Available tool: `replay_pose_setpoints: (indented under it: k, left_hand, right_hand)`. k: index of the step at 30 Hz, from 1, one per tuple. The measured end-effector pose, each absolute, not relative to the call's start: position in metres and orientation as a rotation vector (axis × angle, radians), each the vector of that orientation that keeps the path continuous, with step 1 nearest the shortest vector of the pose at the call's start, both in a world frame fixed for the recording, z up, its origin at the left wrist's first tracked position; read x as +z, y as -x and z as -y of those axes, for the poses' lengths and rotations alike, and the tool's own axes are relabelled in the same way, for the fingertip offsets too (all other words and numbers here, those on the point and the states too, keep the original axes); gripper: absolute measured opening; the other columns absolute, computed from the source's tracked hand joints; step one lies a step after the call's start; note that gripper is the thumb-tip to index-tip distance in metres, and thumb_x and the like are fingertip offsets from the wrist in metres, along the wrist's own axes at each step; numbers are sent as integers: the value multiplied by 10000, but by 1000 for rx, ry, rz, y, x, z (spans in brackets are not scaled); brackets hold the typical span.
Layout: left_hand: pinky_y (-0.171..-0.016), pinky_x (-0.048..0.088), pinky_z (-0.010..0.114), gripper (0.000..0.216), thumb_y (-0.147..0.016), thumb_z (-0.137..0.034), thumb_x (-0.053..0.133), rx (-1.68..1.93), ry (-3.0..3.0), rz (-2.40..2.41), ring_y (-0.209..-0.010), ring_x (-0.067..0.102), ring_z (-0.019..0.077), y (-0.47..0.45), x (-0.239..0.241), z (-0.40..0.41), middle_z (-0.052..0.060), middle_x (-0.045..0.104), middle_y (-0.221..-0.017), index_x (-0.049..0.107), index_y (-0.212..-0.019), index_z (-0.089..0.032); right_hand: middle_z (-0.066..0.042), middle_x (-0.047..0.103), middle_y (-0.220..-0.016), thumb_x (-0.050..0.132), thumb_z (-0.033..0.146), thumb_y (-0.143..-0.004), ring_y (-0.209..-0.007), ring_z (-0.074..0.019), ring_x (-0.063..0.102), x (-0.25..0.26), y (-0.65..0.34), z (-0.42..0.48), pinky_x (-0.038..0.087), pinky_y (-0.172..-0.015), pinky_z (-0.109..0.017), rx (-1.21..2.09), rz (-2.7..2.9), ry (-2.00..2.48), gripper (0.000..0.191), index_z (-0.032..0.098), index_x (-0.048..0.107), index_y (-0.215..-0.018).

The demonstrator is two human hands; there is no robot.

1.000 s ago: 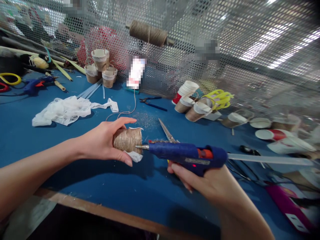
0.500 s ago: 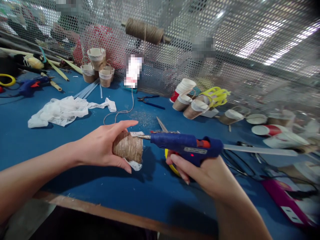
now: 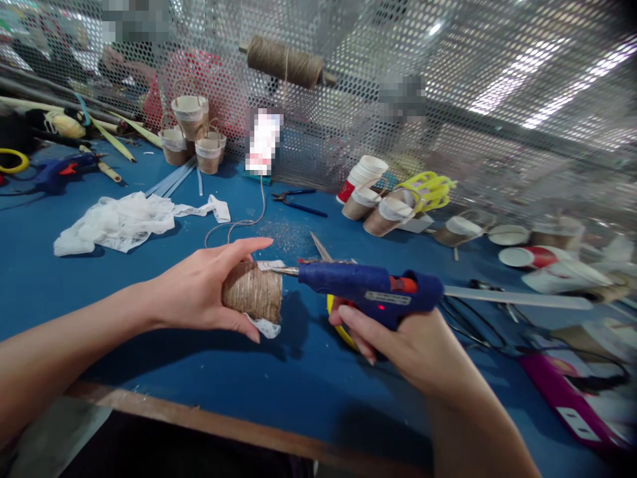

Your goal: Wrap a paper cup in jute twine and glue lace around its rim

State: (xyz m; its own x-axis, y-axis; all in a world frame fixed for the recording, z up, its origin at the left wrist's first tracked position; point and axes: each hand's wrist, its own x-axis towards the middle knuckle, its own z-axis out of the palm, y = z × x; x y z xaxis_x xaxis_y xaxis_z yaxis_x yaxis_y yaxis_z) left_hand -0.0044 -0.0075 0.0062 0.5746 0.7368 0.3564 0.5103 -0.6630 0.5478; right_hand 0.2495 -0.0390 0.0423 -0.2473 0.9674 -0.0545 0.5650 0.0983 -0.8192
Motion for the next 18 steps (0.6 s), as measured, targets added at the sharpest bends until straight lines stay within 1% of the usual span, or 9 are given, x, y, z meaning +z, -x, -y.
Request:
replay_pose_setpoints:
  k: [7, 11, 15, 18]
  left_hand:
    - [-754, 486, 322, 909, -614, -595, 667, 810, -2433, -1002, -890, 620, 236, 4, 7, 8, 101, 622, -1021, 292, -1326, -171]
    - [-759, 485, 332, 912, -612, -596, 667, 809, -2426, -998, -899, 619, 244, 4, 6, 7, 98, 623, -1015, 287, -1329, -179]
    - [-746, 486, 325, 890, -608, -604, 665, 805, -2439, -1017, -857, 621, 229, 4, 5, 7, 87, 618, -990, 317, -1310, -182]
    - [-728, 489, 319, 861, -611, -603, 665, 802, -2448, -1026, -831, 619, 221, 4, 5, 7, 80, 616, -966, 344, -1287, -177]
  right_hand:
    - [63, 458, -406, 571, 376, -793, -376, -93, 430, 46, -245, 41, 410, -413, -228, 969, 1854, 1483, 174, 228, 576, -703]
    - [61, 464, -416, 578, 381, -781, -374, -91, 427, 46, -244, 42, 400, -400, -220, 976, 1816, 1491, 177, 223, 578, -702]
    - [47, 470, -429, 567, 402, -772, -383, -92, 437, 46, -244, 44, 392, -402, -224, 986, 1820, 1551, 231, 198, 597, -669]
    - [39, 486, -444, 567, 393, -765, -383, -91, 436, 46, -245, 45, 387, -395, -223, 1004, 1818, 1575, 226, 191, 605, -672]
